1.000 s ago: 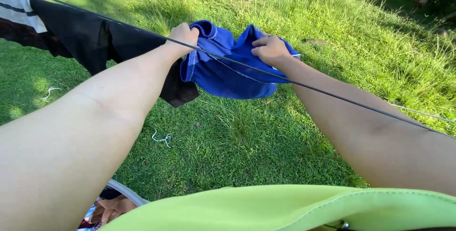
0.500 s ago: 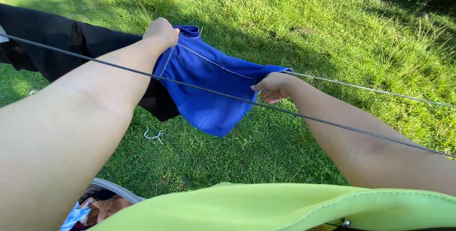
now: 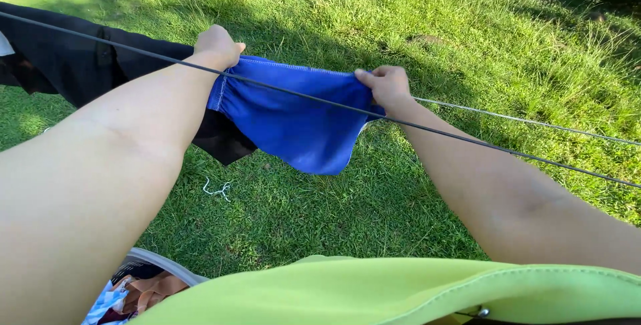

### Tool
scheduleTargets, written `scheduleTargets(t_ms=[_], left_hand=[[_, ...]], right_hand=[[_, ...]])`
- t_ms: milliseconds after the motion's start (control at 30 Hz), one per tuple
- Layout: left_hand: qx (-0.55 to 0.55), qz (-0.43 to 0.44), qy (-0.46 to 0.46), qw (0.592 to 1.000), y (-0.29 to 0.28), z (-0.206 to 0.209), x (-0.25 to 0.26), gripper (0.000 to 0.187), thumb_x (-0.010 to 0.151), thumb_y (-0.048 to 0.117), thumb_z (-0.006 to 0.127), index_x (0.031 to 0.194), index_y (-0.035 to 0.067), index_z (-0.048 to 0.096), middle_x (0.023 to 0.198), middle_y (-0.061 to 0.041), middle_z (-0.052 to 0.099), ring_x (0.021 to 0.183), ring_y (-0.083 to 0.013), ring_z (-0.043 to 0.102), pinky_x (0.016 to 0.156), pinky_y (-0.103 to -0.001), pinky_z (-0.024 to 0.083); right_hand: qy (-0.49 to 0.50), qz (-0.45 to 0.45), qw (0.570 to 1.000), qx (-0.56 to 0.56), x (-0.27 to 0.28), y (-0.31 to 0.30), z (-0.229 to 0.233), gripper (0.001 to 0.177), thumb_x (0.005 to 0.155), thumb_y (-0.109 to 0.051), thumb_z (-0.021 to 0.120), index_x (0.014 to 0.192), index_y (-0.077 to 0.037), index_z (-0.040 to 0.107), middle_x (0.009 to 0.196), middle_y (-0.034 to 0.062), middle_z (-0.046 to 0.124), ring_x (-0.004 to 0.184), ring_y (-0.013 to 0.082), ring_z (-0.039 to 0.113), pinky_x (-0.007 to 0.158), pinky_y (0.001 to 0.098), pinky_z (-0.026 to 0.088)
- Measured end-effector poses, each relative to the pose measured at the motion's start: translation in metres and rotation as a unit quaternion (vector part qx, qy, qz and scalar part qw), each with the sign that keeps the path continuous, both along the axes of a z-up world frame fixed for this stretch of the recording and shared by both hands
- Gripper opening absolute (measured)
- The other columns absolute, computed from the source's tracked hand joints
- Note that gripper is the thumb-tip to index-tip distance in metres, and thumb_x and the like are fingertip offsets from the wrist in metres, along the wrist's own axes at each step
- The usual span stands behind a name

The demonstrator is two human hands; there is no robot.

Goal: Hanging various pieces of wet laundry from a basket onto an outdoor clothesline.

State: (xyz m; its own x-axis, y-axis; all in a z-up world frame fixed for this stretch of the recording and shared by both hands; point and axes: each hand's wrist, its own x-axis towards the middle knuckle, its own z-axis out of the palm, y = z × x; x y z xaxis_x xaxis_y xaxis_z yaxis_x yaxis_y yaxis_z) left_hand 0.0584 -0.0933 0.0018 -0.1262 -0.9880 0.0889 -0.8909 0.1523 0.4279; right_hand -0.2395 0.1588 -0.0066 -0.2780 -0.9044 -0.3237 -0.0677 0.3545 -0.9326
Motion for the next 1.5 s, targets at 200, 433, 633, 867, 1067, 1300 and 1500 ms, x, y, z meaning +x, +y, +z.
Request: scheduleTargets(t_ms=[200,433,633,867,1067,1300,1500], left_hand=[[-0.010,-0.014,0.053,0.998,0.026,0.019,-0.003,0.059,0.082,0.048,0.087,0.111,-0.001,0.071,0.121,-0.024,0.069,0.113,-0.0375,0.067,0.094,-0.044,0.055],[0.017,0.010,0.063,0.998,0.003,-0.003,-0.007,0.036,0.078,0.021,0.081,0.106,0.000,0.073,0.121,-0.024,0.069,0.113,-0.0361,0.068,0.095,-0.040,0.055],[-0.047,-0.055,0.021,0.997,0.028,-0.005,0.006,0.017,0.087,0.022,0.075,0.101,0.016,0.081,0.113,-0.018,0.073,0.109,-0.0374,0.069,0.094,-0.046,0.055],[-0.107,-0.195,-0.002,0.975,0.029,-0.022,0.025,0.021,0.095,0.030,0.070,0.103,0.012,0.078,0.105,-0.019,0.074,0.104,-0.0388,0.069,0.096,-0.047,0.054],[-0.120,-0.149,0.046,0.980,0.091,-0.004,0.053,0.042,0.089,0.023,0.067,0.126,0.005,0.064,0.146,-0.015,0.054,0.129,-0.0384,0.053,0.109,-0.046,0.042],[-0.018,-0.019,0.023,0.999,0.121,-0.032,0.109,0.084,0.088,0.015,0.063,0.163,0.020,0.023,0.155,-0.019,0.043,0.140,-0.0448,0.042,0.114,-0.057,0.035],[0.047,0.089,0.012,0.995,0.179,-0.066,0.186,0.086,0.088,0.018,0.063,0.162,0.023,0.019,0.157,-0.018,0.040,0.142,-0.0418,0.041,0.113,-0.056,0.036]], right_hand=[[0.416,-0.209,0.868,-0.170,-0.009,0.000,-0.005,0.037,0.080,-0.031,0.085,0.103,-0.005,0.073,0.096,0.0143,0.074,0.085,0.0254,0.073,0.078,0.0400,0.058],[0.474,-0.061,0.877,-0.041,-0.027,-0.011,-0.034,0.028,0.093,-0.036,0.072,0.106,-0.013,0.081,0.094,0.0132,0.078,0.087,0.0280,0.076,0.091,0.0411,0.058],[0.496,-0.018,0.867,-0.052,-0.027,-0.006,-0.034,0.029,0.086,-0.034,0.076,0.109,-0.016,0.081,0.099,0.0141,0.078,0.092,0.0307,0.075,0.091,0.0423,0.057],[0.473,0.019,0.881,0.016,-0.016,-0.002,-0.025,0.049,0.080,-0.028,0.082,0.128,-0.021,0.073,0.119,0.0133,0.074,0.107,0.0294,0.072,0.096,0.0416,0.056],[0.427,0.039,0.903,0.015,-0.011,-0.003,-0.016,0.069,0.080,-0.023,0.081,0.145,-0.012,0.058,0.128,0.0160,0.070,0.115,0.0296,0.069,0.101,0.0408,0.054],[0.304,-0.066,0.948,0.062,0.038,0.022,0.002,0.098,0.085,-0.018,0.076,0.165,-0.017,0.018,0.116,0.0196,0.069,0.095,0.0337,0.071,0.077,0.0463,0.060],[0.204,-0.058,0.973,0.095,0.060,0.012,-0.045,0.072,0.090,-0.016,0.073,0.149,-0.006,0.032,0.123,0.0184,0.061,0.096,0.0283,0.070,0.068,0.0434,0.060]])
